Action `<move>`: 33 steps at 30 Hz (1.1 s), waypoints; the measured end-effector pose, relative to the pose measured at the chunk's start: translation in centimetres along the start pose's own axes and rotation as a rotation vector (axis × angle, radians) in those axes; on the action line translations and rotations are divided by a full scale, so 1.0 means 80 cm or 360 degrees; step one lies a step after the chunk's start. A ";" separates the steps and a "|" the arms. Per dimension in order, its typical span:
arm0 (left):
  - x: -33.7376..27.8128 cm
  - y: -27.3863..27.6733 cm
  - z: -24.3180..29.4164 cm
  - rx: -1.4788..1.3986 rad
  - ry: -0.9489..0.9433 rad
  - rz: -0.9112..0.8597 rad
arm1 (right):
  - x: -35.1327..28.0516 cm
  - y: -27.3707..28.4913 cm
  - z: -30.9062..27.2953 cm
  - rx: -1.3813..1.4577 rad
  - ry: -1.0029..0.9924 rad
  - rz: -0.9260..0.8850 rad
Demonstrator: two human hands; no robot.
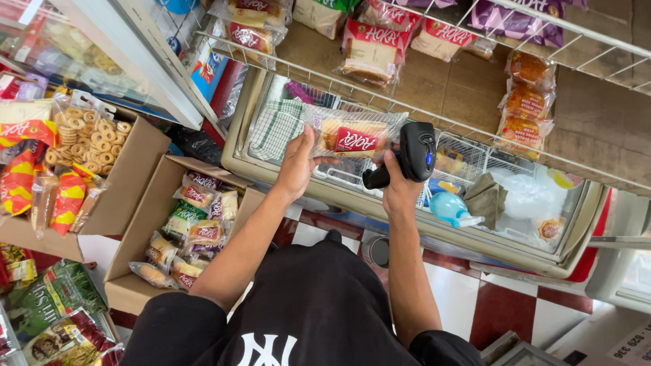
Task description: The person scans individual packaged bread products using a handheld barcode scanner and places them onto grocery store shelves.
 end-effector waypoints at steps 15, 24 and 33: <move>0.038 -0.052 0.044 -0.0083 -0.0275 -0.0051 | 0.013 -0.005 -0.072 0.0374 0.0178 0.0218; 0.064 -0.126 0.039 -0.0338 -0.0224 -0.0229 | 0.014 0.032 -0.119 0.0459 0.0437 0.0457; 0.072 -0.240 0.189 0.0686 -0.1331 -0.0390 | 0.037 0.003 -0.239 0.0272 0.0764 0.0428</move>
Point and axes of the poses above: each hand's wrist, its own x-axis towards the middle knuckle, its own y-axis out of the back of the hand, z = x × y, the point moved 7 cm from there along x, towards the middle knuckle, and after that the axes turned 5 degrees about -y, right-handed, at the moved point
